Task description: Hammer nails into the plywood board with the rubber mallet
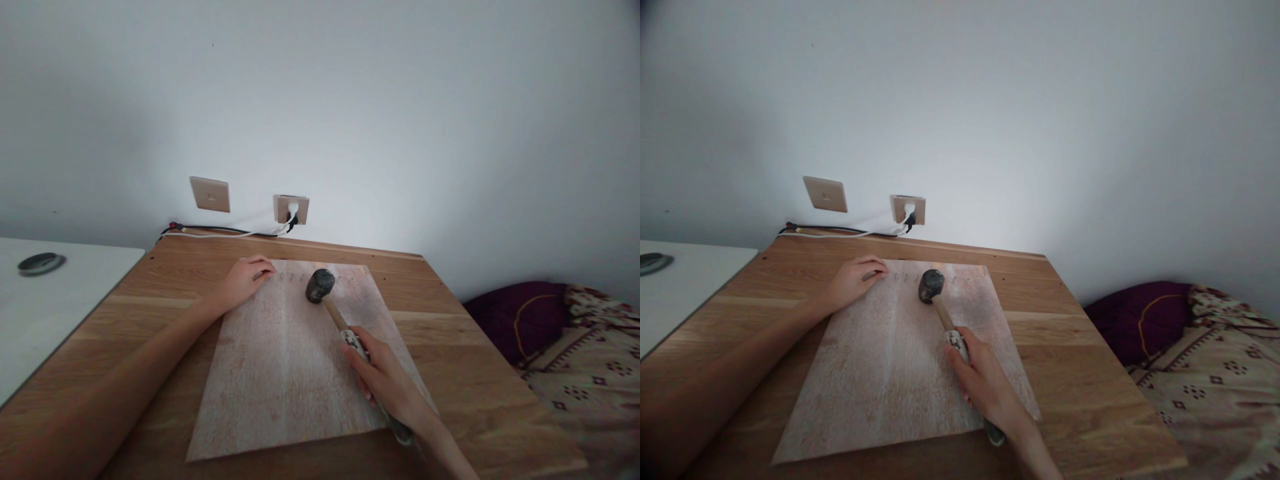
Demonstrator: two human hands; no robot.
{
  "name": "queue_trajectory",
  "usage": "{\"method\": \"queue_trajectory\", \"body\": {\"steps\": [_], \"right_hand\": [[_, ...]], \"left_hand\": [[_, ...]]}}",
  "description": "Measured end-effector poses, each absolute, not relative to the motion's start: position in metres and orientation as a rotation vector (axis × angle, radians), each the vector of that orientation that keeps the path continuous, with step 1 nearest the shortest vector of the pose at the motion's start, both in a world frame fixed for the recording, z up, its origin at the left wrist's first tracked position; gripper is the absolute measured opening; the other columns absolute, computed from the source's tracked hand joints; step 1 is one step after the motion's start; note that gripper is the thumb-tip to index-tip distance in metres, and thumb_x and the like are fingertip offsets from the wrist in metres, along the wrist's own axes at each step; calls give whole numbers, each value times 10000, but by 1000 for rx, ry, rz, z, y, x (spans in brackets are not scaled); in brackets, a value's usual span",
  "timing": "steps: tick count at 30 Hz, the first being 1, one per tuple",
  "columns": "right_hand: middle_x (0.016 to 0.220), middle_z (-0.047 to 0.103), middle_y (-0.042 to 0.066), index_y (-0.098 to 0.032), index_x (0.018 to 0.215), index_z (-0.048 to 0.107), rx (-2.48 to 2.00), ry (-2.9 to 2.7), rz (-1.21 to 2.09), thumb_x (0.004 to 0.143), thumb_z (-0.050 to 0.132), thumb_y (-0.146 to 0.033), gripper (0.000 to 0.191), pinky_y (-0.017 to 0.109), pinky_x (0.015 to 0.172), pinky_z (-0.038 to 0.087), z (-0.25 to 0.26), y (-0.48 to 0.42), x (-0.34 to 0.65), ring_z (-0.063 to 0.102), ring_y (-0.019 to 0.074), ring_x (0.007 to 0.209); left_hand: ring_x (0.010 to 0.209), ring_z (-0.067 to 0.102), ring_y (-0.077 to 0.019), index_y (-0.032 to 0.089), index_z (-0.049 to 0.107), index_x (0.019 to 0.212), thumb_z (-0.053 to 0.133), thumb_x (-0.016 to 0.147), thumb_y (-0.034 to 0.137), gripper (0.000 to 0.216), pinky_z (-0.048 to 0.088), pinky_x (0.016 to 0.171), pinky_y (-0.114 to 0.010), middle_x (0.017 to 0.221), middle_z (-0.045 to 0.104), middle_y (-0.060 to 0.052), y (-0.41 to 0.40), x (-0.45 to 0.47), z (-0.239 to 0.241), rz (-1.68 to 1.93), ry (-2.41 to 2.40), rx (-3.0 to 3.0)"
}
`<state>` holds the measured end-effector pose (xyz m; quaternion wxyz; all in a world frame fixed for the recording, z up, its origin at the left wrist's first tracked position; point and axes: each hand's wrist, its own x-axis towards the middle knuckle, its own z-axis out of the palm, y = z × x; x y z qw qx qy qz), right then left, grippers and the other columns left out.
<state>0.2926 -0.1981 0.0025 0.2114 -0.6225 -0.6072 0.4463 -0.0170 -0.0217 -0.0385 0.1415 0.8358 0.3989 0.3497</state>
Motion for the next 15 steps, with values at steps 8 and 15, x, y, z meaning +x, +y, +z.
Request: {"method": "queue_trajectory", "body": {"steps": [8, 15], "right_hand": [[483, 455, -94, -212, 1124, 556, -1736, -1677, 1245, 1008, 474, -525, 344, 199, 348, 356, 2, -198, 293, 456, 128, 381], [488, 459, -93, -204, 1161, 564, -1748, -1672, 1244, 1010, 475, -534, 373, 198, 355, 354, 4, -199, 291, 459, 128, 391]], "left_hand": [[973, 701, -199, 217, 761, 903, 597, 926, 246, 169, 553, 949, -350, 1018, 752, -60, -25, -16, -41, 1081, 1157, 2359], [1018, 709, -215, 222, 786, 956, 601, 930, 284, 197, 548, 988, -378, 1083, 763, -71, -25, -16, -39, 1076, 1161, 2315]]}}
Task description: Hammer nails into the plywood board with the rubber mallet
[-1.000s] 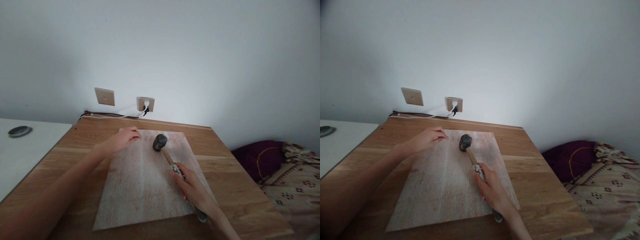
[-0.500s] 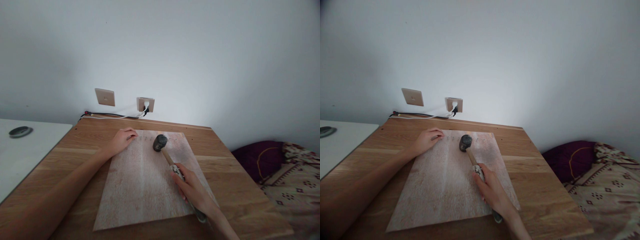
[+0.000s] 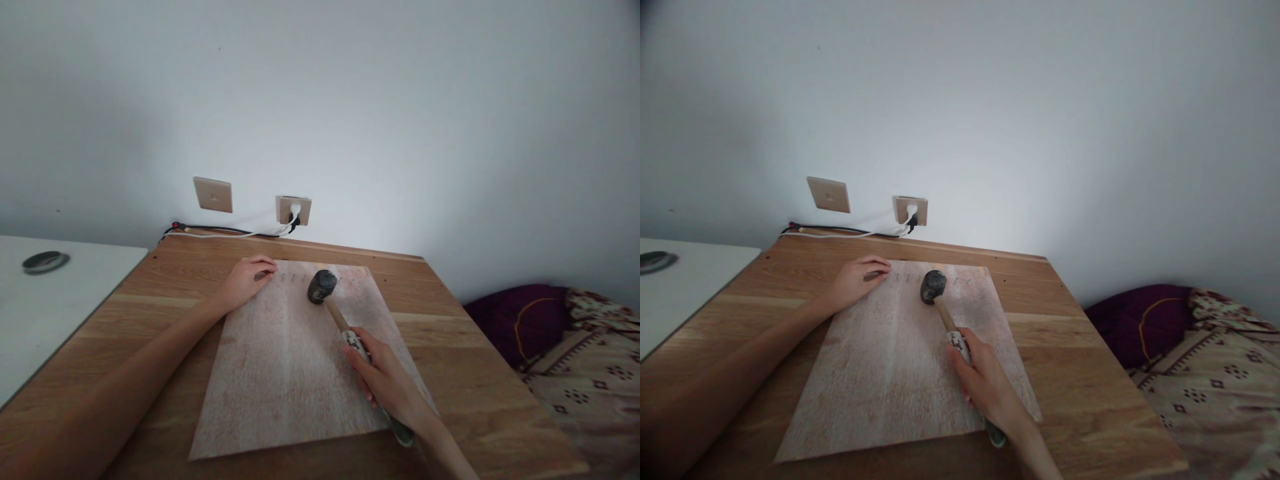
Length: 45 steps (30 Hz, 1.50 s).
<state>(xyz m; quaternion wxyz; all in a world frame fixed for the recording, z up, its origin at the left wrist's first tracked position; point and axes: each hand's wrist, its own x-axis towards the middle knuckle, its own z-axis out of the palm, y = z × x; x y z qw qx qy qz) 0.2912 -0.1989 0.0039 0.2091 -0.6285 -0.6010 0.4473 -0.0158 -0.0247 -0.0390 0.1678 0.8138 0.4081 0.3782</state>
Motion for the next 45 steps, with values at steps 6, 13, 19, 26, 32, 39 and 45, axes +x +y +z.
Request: {"method": "queue_trajectory", "body": {"steps": [6, 13, 19, 26, 32, 39, 45], "right_hand": [[487, 466, -99, -200, 1188, 556, -1744, -1678, 1247, 1020, 466, -513, 366, 190, 355, 365, 5, -200, 292, 461, 120, 384], [489, 439, -112, -210, 1090, 548, -1632, -1660, 1294, 1004, 490, -502, 310, 171, 328, 359, 6, -193, 275, 443, 100, 361], [516, 485, -100, -213, 1075, 569, -1526, -1710, 1279, 991, 511, -470, 276, 180, 313, 384, 11, -159, 245, 481, 106, 357], [487, 477, -105, -207, 1060, 564, -1510, -1854, 1186, 1013, 495, -342, 159, 178, 336, 377, 10, -141, 220, 490, 102, 353], [513, 487, -104, -201, 1084, 570, -1519, -1861, 1141, 1022, 491, -331, 165, 177, 346, 377, 11, -143, 219, 491, 92, 354], [602, 515, -96, -216, 1015, 565, -1423, -1545, 1357, 939, 576, -465, 261, 172, 291, 358, 4, -156, 221, 453, 73, 340], [624, 553, -100, -238, 961, 512, -1391, -942, 1379, 795, 697, -659, 488, 166, 284, 369, -1, -202, 250, 432, 57, 331]], "left_hand": [[866, 697, -189, 206, 729, 888, 609, 874, 224, 123, 546, 841, -316, 936, 762, -46, -23, -17, -37, 1029, 1191, 2311], [868, 692, -199, 220, 732, 876, 623, 850, 227, 113, 526, 862, -321, 896, 777, -21, -24, -17, -37, 966, 1186, 2308], [839, 717, -200, 207, 735, 909, 628, 855, 249, 127, 545, 817, -308, 898, 789, -30, -21, -19, -39, 942, 1186, 2226], [882, 754, -248, 184, 704, 1091, 666, 803, 269, 304, 577, 828, -352, 957, 806, -65, -18, -23, -45, 955, 1256, 2107], [905, 765, -257, 183, 672, 1218, 674, 789, 298, 444, 592, 860, -373, 959, 812, -58, -18, -22, -46, 991, 1239, 2019], [888, 758, -244, 198, 707, 1064, 672, 802, 332, 297, 595, 851, -366, 945, 805, -53, -22, -21, -39, 978, 1192, 2034], [836, 730, -203, 209, 714, 1112, 676, 787, 284, 336, 580, 857, -345, 887, 784, -25, -21, -19, -41, 969, 1244, 2098]]}}
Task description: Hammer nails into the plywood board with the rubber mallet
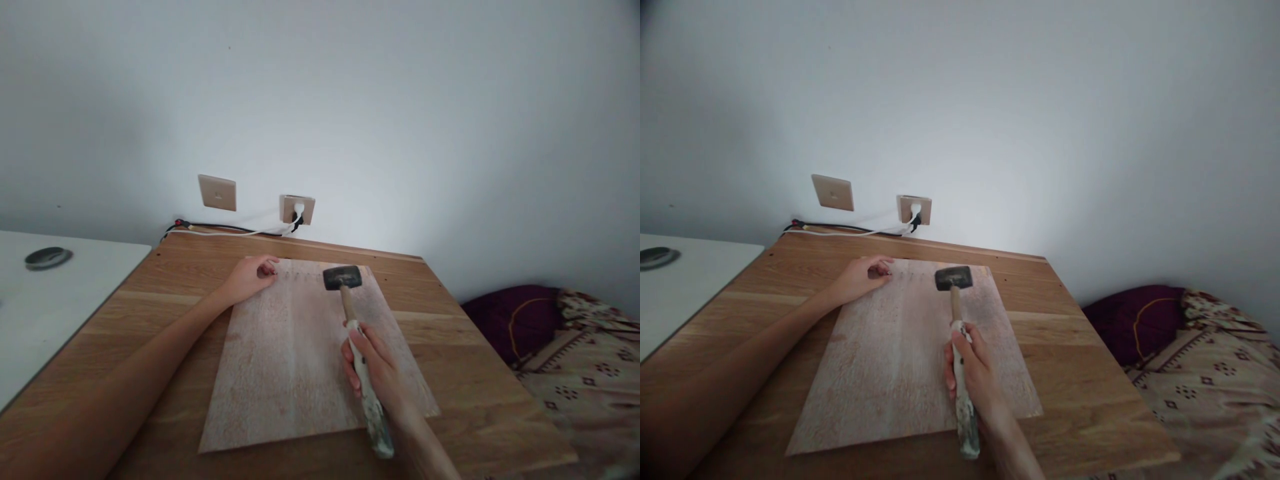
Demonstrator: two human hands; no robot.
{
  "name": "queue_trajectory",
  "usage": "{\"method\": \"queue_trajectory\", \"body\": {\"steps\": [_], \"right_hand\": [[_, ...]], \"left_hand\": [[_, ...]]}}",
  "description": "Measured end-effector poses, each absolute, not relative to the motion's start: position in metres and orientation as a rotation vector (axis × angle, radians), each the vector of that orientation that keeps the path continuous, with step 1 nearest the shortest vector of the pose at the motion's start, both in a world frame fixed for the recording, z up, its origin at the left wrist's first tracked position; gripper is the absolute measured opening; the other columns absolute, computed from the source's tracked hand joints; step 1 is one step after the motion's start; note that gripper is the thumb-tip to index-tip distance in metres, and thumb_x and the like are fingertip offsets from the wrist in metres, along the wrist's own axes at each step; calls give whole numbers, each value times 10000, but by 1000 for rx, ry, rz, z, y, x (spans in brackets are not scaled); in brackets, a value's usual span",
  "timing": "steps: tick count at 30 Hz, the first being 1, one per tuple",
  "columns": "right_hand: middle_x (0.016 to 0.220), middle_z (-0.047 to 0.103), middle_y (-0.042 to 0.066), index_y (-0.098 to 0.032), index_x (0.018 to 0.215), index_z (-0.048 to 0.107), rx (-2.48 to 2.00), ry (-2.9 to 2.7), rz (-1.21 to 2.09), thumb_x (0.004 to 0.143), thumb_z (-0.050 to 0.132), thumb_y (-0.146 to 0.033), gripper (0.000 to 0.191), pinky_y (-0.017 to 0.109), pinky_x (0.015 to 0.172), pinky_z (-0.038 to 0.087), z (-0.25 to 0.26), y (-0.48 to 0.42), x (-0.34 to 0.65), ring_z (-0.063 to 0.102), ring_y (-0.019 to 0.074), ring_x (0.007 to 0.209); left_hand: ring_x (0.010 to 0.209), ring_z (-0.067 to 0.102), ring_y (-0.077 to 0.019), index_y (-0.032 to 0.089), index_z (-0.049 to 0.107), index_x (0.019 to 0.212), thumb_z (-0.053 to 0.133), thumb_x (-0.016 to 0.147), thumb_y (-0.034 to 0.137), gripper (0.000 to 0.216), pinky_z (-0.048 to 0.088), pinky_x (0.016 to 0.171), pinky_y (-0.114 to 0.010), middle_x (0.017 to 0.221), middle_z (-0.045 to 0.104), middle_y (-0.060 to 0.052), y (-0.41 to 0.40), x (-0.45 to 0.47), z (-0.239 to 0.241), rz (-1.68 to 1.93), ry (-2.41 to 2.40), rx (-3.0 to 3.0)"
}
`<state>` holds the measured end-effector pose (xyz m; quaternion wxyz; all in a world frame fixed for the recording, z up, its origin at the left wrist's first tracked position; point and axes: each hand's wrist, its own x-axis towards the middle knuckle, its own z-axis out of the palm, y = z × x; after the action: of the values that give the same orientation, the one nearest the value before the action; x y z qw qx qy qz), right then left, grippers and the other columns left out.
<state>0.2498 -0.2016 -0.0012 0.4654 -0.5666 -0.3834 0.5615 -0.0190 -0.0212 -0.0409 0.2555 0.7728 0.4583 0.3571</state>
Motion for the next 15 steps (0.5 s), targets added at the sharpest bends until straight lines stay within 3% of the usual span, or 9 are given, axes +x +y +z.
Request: {"method": "queue_trajectory", "body": {"steps": [9, 12, 15], "right_hand": [[583, 593, -51, -207, 930, 592, -1560, -742, 1257, 762, 720, -705, 540, 209, 348, 418, -4, -228, 275, 504, 99, 375], [613, 645, -23, -172, 1135, 627, -1670, -872, 1164, 787, 694, -692, 630, 252, 387, 446, -4, -226, 283, 564, 147, 421], [630, 669, -23, -151, 1412, 514, -1744, -1124, 933, 838, 668, -617, 755, 276, 466, 465, -7, -222, 286, 627, 191, 510]], "left_hand": [[826, 709, -206, 213, 721, 1113, 664, 794, 352, 353, 564, 858, -360, 896, 770, -36, -17, -19, -46, 963, 1261, 2140], [838, 710, -211, 215, 714, 1127, 662, 797, 385, 375, 565, 871, -364, 909, 771, -38, -17, -21, -44, 942, 1247, 2137], [888, 717, -228, 216, 704, 1145, 660, 803, 437, 409, 565, 889, -375, 965, 777, -50, -16, -24, -40, 886, 1219, 2134]]}}
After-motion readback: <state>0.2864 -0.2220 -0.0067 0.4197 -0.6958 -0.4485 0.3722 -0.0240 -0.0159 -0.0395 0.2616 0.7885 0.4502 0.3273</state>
